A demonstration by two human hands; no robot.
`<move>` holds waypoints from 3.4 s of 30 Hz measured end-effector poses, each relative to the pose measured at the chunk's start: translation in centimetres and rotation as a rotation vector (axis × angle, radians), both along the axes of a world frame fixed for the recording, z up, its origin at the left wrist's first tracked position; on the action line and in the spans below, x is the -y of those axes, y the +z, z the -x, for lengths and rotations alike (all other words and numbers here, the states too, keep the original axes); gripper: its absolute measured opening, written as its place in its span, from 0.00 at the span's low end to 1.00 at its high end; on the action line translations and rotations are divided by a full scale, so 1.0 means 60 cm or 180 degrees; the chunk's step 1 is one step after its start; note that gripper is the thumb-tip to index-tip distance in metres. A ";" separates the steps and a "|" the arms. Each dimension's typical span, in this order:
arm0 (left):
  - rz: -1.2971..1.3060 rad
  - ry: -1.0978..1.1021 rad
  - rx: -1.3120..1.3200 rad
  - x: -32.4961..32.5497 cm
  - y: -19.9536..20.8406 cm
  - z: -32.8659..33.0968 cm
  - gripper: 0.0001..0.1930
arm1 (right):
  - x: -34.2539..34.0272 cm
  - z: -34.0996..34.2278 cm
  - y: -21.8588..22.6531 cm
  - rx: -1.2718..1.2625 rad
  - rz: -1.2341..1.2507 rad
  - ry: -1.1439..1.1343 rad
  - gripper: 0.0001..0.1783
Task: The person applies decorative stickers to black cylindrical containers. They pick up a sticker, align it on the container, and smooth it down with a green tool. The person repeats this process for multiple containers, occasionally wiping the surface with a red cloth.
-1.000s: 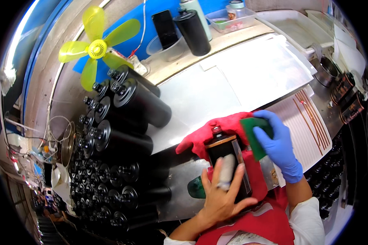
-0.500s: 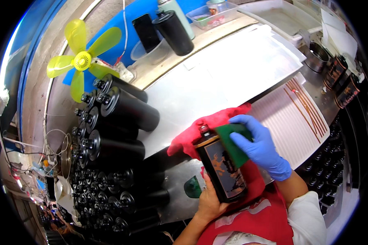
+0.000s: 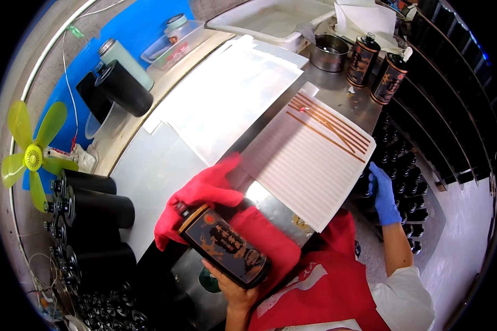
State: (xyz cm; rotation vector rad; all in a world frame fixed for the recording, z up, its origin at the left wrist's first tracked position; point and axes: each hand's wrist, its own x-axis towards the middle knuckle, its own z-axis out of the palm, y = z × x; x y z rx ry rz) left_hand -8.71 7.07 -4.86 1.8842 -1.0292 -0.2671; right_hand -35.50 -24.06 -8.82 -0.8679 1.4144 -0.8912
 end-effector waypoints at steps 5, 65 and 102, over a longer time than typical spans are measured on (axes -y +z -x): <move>0.0367 0.0274 -0.0172 0.015 0.011 0.013 0.46 | 0.048 -0.023 -0.044 0.0025 0.0103 0.0113 0.15; 0.0278 0.0778 -0.1819 -0.052 0.063 0.019 0.05 | -0.055 -0.159 0.133 -0.0811 0.0351 0.2843 0.08; 0.0797 0.0894 -0.1530 -0.038 0.017 0.017 0.39 | -0.034 -0.178 0.087 -0.1133 0.0230 0.2942 0.09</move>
